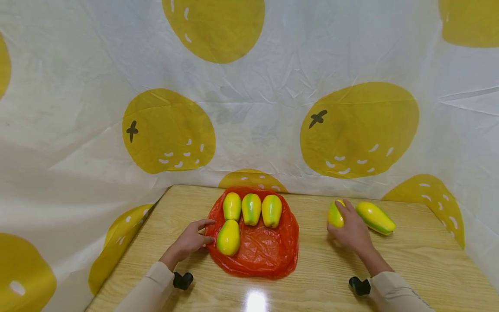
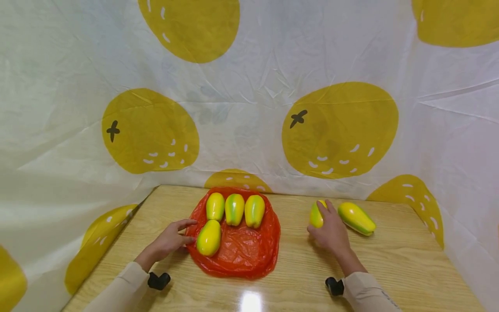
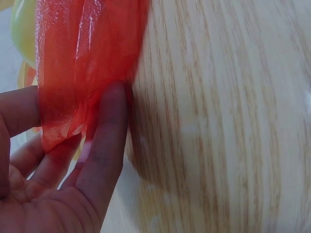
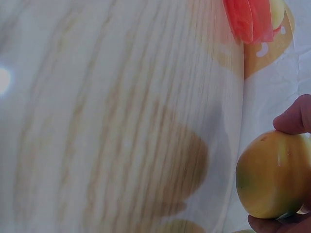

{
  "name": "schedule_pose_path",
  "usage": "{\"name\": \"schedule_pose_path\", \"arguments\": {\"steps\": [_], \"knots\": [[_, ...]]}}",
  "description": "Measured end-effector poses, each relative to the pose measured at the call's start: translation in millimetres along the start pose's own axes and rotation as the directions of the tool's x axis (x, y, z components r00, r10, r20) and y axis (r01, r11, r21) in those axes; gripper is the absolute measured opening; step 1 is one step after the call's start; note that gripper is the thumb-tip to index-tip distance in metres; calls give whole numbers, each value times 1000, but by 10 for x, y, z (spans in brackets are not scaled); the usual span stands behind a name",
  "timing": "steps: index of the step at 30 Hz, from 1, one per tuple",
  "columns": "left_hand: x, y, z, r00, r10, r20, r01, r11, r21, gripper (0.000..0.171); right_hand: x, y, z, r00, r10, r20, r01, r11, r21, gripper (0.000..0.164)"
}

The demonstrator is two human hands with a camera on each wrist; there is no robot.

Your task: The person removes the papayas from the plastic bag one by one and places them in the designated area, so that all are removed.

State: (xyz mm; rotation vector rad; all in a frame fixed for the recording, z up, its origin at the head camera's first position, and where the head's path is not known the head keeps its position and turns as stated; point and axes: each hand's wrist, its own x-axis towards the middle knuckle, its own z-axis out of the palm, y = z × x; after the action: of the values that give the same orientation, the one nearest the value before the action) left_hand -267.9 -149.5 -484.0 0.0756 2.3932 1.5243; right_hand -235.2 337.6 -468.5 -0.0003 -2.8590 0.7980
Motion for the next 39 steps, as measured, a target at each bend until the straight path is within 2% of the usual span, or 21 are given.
{"name": "schedule_pose_path", "arguments": {"steps": [13, 39], "knots": [[-4, 24, -23, 1000, -3, 15, 3, 1000, -9, 56, -5, 47, -43, 1000, 2, -13, -2, 1000, 8, 82], [-40, 36, -9, 1000, -19, -5, 19, 999, 25, 57, 3, 174, -24, 999, 16, -35, -16, 1000, 12, 82]]}}
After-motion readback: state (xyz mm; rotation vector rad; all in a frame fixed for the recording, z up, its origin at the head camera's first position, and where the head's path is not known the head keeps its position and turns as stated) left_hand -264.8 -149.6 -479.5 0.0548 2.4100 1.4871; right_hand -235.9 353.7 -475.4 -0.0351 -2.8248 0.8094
